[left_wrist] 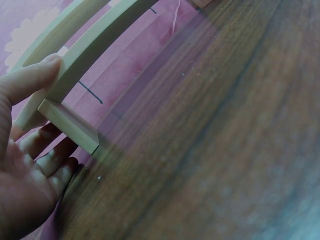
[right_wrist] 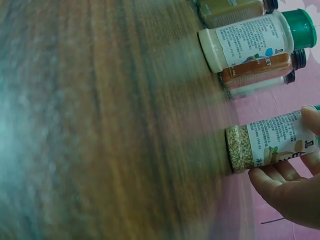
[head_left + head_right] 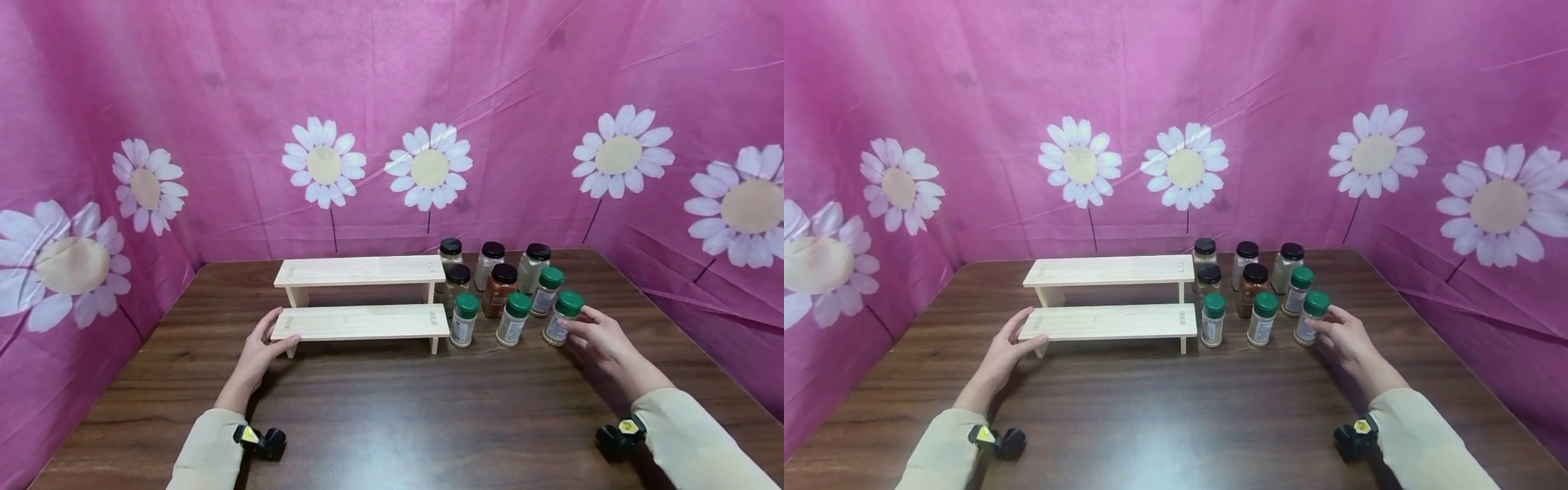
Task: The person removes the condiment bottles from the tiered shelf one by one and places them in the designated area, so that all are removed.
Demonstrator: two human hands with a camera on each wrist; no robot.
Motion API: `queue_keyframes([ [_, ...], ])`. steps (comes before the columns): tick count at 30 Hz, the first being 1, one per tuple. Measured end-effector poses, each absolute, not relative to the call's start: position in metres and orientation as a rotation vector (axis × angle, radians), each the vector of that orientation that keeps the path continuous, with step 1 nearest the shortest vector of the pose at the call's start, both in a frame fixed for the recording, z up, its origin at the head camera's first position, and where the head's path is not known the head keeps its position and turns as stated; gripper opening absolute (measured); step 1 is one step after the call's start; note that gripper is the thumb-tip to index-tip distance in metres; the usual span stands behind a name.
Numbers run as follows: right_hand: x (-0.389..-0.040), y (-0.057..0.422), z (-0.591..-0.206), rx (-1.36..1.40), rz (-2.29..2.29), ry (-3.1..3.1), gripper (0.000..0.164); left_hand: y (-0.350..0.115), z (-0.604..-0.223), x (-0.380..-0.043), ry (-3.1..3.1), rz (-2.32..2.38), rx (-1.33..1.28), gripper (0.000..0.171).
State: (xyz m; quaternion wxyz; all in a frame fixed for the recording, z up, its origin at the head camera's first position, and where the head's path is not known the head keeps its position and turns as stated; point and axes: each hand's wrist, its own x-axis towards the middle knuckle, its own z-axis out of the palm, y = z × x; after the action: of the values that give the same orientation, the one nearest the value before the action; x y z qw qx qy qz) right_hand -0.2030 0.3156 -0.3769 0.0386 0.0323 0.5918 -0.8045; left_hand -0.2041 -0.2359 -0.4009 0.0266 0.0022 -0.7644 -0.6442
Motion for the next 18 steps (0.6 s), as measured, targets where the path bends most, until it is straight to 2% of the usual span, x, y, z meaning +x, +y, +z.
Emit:
queue_keyframes([
  [18,-0.1991,0.3140,-0.3768,-0.050,-2.423,1.861,0.031,-0.2383,-0.3968,-0.2052,-2.387,-1.974,0.016,0.074],
])
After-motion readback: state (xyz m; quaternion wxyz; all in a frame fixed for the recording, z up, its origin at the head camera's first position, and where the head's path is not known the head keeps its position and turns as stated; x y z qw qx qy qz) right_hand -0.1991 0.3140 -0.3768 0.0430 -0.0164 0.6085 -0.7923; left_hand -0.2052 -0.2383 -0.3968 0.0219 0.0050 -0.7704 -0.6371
